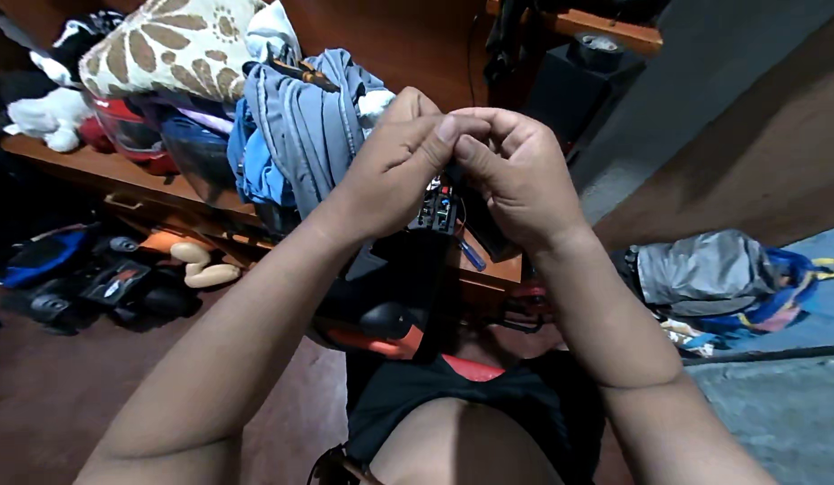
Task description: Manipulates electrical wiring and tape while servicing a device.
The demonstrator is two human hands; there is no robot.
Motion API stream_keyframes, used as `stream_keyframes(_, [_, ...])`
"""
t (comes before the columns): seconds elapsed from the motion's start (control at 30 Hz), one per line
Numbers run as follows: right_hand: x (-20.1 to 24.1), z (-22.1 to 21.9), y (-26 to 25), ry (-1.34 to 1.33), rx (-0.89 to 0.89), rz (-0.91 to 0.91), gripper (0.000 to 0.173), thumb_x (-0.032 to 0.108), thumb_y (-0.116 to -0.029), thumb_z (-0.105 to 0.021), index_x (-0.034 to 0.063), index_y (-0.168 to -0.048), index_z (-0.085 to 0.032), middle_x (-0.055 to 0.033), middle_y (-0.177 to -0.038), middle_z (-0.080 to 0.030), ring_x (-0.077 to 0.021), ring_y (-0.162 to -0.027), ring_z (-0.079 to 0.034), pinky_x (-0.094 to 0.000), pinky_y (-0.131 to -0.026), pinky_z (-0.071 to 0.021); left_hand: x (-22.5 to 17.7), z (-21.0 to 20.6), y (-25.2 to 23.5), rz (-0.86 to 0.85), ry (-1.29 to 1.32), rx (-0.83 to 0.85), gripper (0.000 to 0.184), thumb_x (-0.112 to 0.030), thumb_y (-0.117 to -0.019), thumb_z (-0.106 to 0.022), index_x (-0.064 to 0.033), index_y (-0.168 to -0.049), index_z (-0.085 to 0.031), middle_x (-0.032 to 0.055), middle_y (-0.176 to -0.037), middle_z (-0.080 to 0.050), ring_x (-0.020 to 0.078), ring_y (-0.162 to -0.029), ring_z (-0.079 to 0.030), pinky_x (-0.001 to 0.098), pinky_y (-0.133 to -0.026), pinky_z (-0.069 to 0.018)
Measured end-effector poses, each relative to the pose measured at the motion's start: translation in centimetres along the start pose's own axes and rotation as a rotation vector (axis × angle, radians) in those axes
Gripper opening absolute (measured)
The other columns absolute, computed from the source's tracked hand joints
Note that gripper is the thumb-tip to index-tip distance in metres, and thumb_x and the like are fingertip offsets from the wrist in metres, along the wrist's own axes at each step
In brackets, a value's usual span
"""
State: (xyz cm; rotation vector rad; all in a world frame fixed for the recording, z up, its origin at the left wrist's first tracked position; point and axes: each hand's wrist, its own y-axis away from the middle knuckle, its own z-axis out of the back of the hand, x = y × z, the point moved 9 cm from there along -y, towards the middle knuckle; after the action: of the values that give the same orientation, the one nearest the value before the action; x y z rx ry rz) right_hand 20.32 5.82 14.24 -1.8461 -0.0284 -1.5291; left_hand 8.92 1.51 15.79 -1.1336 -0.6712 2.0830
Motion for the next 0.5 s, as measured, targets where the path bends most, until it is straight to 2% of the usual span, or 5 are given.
stream_keyframes(0.1, [-0.5, 0.0, -0.6, 0.052, -0.01, 0.013, 0.025, -0.002, -0.0927, -0.071, -0.0072, -0.116, -0.067, -0.0112, -0.097, -0.073, -0.0129, -0.084, -0.07, -0.0278, -0.079, -0.061, 1.0, 0.6, 0.4, 0.001, -0.064, -0.001, 0.054, -0.044, -0.1113, -0.029, -0.0143, -0.124, -0.073, 0.0033, -0.109, -0.055, 0.0109, -0.106, -0.052, 0.029, -0.095, -0.0452])
stream_keyframes(0.27, [-2.4, 0.1, -0.6, 0.23, 0.14, -0.086, 0.027, 0.001, -0.0927, -0.072, -0.0057, -0.119, -0.068, -0.0086, -0.091, -0.072, -0.0112, -0.077, -0.069, -0.0272, -0.074, -0.061, 1.1, 1.7, 0.9, -0.084, -0.653, 0.079, 0.051, -0.061, -0.1046, -0.035, -0.0366, -0.132, -0.07, 0.0173, -0.12, -0.058, 0.0356, -0.108, -0.053, 0.0595, -0.093, -0.0334])
stream_keyframes(0.37, [-3.1, 1.1, -0.4, 0.551, 0.234, -0.141, 0.012, 0.009, -0.0965, -0.07, 0.0043, -0.106, -0.076, -0.0026, -0.092, -0.075, -0.0053, -0.08, -0.07, -0.0236, -0.075, -0.0596, 2.3, 4.9, 0.8, -0.003, -0.692, 0.0, 0.067, -0.065, -0.1012, -0.04, -0.0158, -0.14, -0.063, 0.0239, -0.128, -0.061, 0.0424, -0.118, -0.057, 0.0668, -0.099, -0.0359])
stream_keyframes(0.43, [-3.5, 1.9, -0.6, 0.707, 0.252, -0.133, 0.011, 0.012, -0.0997, -0.066, 0.0091, -0.102, -0.077, 0.0004, -0.092, -0.075, -0.0025, -0.082, -0.069, -0.0225, -0.076, -0.0575, 4.5, 7.0, 0.9, 0.101, -0.602, -0.05, 0.056, -0.056, -0.1033, -0.045, -0.0119, -0.128, -0.068, 0.0195, -0.124, -0.063, 0.0355, -0.118, -0.058, 0.0622, -0.102, -0.0375])
stream_keyframes(0.5, [-4.0, 2.5, -1.2, 0.797, 0.252, -0.106, 0.013, 0.014, -0.1012, -0.064, 0.0106, -0.101, -0.076, 0.0011, -0.092, -0.074, -0.0021, -0.083, -0.068, -0.0235, -0.078, -0.0564, 6.8, 6.0, 1.2, 0.223, -0.532, 0.056, 0.042, -0.043, -0.1018, -0.055, -0.0069, -0.116, -0.071, 0.0181, -0.117, -0.066, 0.0333, -0.109, -0.063, 0.0596, -0.097, -0.0459])
